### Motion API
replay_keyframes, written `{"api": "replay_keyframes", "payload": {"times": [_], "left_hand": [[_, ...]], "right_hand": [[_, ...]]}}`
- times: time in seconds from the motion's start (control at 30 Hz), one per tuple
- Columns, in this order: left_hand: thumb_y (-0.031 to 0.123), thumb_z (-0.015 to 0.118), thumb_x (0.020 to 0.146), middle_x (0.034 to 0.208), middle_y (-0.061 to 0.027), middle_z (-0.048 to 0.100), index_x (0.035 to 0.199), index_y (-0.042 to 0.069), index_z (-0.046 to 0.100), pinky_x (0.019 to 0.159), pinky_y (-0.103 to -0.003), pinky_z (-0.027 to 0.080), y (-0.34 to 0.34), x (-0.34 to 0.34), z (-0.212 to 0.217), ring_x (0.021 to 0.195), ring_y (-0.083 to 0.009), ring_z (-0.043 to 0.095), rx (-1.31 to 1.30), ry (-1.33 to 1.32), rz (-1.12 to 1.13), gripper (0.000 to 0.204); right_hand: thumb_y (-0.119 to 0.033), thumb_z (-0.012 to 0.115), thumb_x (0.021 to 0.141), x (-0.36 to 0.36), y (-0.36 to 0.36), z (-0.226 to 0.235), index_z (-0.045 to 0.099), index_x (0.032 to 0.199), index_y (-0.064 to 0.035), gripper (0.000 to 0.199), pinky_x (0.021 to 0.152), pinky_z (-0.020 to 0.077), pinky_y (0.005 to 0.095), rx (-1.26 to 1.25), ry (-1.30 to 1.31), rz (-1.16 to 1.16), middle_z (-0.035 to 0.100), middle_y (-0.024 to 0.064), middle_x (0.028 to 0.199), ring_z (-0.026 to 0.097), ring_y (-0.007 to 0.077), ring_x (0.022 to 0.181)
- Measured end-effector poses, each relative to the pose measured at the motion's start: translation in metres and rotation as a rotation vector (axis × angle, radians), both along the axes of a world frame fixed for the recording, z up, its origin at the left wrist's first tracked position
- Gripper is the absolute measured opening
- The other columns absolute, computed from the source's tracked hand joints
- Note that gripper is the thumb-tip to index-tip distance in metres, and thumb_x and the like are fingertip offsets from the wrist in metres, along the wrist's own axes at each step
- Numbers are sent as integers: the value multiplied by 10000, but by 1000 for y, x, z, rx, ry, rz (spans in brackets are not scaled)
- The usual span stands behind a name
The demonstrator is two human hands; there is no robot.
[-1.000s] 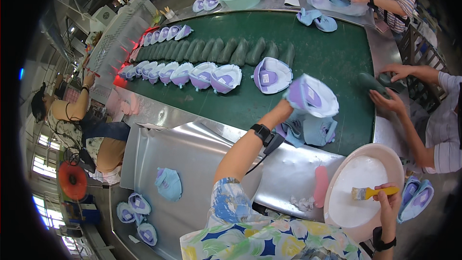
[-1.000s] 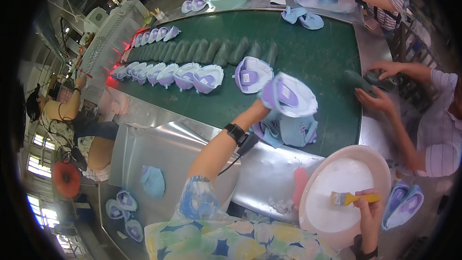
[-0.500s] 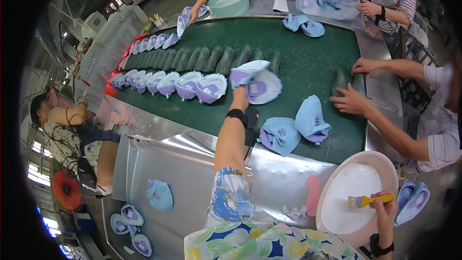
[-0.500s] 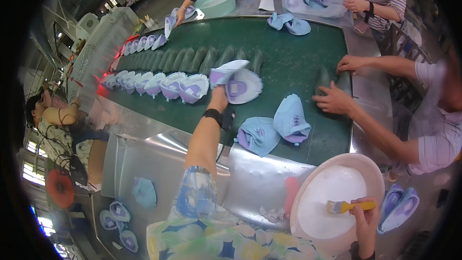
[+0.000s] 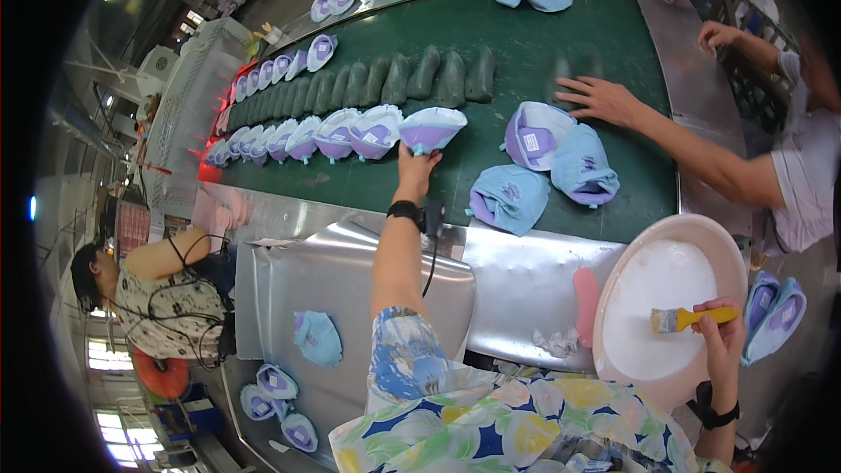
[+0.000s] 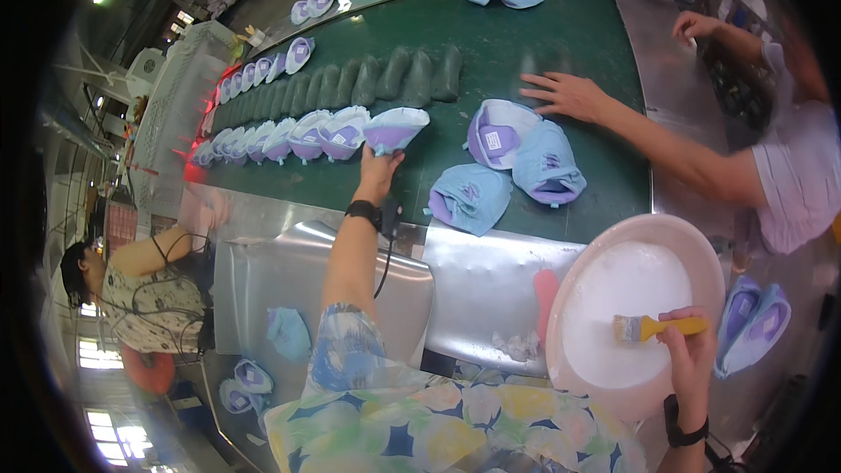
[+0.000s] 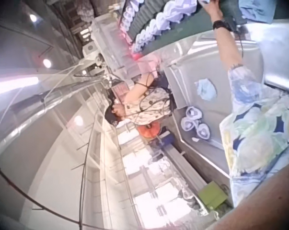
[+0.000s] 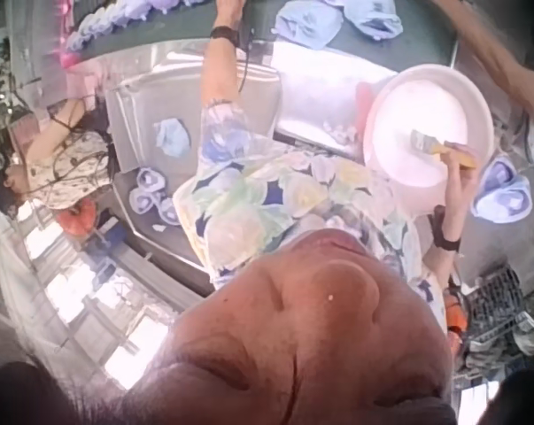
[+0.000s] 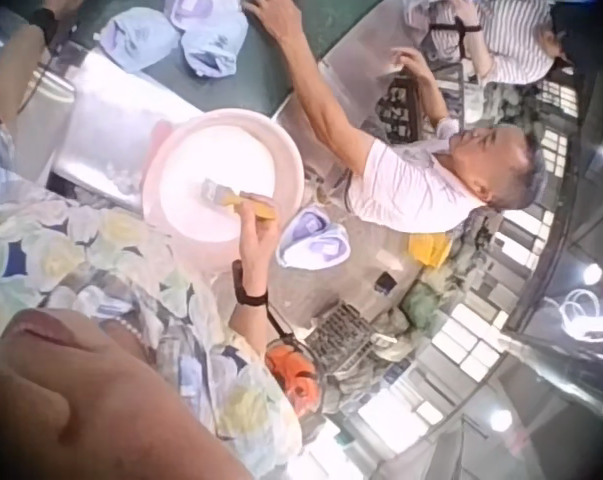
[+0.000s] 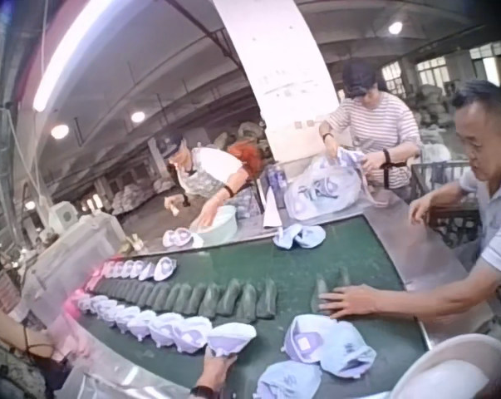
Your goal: The recorder is applying a white liquid adhesive to the internal edges and seams of light blue shoe upper components using a handheld brush, then placing the glued parts on a metal tray.
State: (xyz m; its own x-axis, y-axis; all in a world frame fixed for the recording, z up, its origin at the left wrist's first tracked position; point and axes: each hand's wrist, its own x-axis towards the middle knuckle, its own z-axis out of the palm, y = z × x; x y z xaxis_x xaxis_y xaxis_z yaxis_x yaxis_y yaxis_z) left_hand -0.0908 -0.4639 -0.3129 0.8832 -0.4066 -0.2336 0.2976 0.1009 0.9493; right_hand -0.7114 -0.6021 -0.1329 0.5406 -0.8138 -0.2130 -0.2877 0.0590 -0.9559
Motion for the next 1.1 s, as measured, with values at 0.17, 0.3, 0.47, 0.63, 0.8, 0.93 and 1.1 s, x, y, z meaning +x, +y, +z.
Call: {"api": "replay_keyframes", "payload": {"times": [0.17,0.3,0.47,0.63,0.8,0.93,1.1], "left_hand": [[134,701,864,1321,-201,539,1422,5,424,1044,-466,430,45,-5,-18,1188,-338,543,677,-731,124,637],[338,834,747,1525,-223,368,1522,96,371,1145,-487,341,-18,-107,57,1378,-442,397,635,-1066,-565,935],[396,910,602,1534,-162,342,1450,219,468,1050,-527,447,-77,-135,46,1336,-458,439,1190,-1051,-907,973],[243,820,644,1312,-152,503,1207,157,612,965,-460,510,-64,-135,38,1127,-405,601,1040,-968,-802,606],[191,745,697,1154,-141,564,1095,102,615,864,-464,517,-3,-171,138,1046,-384,617,904,-1130,-638,429],[202,754,690,1144,-142,545,1111,101,580,811,-476,522,98,-180,216,977,-388,628,1224,-1209,-890,467],[219,738,790,938,-155,699,1016,55,714,753,-426,556,180,-156,225,931,-333,685,1454,-1003,-880,280]], "right_hand": [[-62,604,964,-7,1,-3,548,1125,-5,180,809,510,269,38,-25,-17,632,95,1057,606,146,878],[-26,600,948,-5,9,4,553,1114,-5,173,819,506,271,55,-35,-39,635,91,1058,603,144,878],[-3,592,936,-8,14,11,566,1105,0,171,816,504,273,13,-80,1,638,93,1056,604,144,882],[-13,597,937,-28,18,6,574,1110,7,175,812,504,272,11,-126,-45,641,101,1061,609,148,883],[-35,599,941,-35,11,3,575,1106,1,171,806,503,272,-22,-140,-23,640,96,1060,605,143,880],[-43,591,944,-40,7,0,574,1100,-6,161,803,501,272,-21,-160,-13,641,89,1041,598,140,868],[-25,578,940,-43,-2,-17,566,1094,-8,156,799,497,270,30,-145,-3,640,83,1029,591,137,867]]}}
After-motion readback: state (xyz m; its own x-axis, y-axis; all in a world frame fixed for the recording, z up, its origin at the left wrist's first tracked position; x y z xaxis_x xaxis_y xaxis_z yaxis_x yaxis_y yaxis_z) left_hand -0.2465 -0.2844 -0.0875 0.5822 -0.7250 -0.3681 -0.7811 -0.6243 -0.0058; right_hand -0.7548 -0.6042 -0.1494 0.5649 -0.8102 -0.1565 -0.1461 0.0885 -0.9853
